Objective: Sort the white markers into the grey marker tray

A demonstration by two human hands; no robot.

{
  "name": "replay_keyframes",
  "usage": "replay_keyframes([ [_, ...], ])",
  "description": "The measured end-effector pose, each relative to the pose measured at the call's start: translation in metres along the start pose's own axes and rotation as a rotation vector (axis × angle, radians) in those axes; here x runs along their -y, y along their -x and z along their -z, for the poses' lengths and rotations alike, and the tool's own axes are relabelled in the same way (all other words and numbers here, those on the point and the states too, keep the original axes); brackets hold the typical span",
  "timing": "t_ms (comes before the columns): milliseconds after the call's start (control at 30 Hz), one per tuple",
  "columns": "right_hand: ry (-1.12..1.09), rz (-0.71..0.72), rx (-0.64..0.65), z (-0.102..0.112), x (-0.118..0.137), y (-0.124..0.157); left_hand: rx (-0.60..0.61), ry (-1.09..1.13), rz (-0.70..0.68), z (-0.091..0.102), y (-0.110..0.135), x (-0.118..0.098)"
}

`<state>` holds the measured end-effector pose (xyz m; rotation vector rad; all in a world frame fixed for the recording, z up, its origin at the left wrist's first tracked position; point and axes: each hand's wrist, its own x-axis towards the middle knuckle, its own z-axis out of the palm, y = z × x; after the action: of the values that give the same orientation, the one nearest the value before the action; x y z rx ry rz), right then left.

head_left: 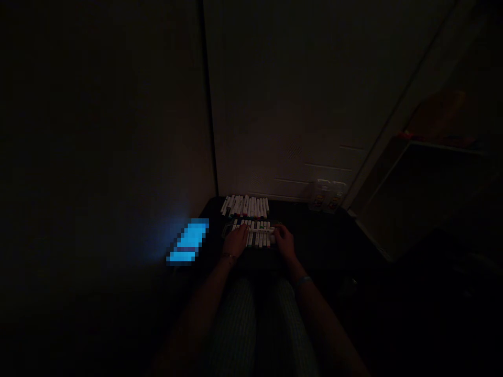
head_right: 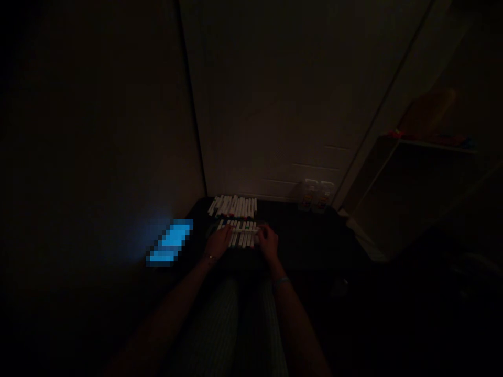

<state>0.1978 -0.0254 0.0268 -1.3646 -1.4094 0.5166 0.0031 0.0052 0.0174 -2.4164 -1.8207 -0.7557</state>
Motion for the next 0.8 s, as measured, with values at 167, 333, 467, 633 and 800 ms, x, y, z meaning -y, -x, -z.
replay_keyframes([
  [167, 0.02, 0.01, 0.013, 0.002, 0.006, 0.001, 0.012, 0.018, -0.013, 0.001, 0.0, -0.001],
  [333, 0.037, -0.002, 0.006, 0.001, 0.002, 0.0, -0.003, 0.004, -0.027, 0.001, 0.0, 0.0],
  [467, 0.024, 0.0, -0.005, 0.001, 0.0, 0.0, 0.006, -0.002, -0.021, 0.003, 0.001, -0.001],
  [633, 0.041, -0.005, 0.009, -0.002, -0.006, -0.002, 0.028, 0.005, 0.013, 0.004, 0.0, -0.003],
  [800, 0.066, 0.009, 0.01, -0.006, -0.014, -0.005, 0.012, 0.007, -0.018, 0.002, 0.0, -0.001],
])
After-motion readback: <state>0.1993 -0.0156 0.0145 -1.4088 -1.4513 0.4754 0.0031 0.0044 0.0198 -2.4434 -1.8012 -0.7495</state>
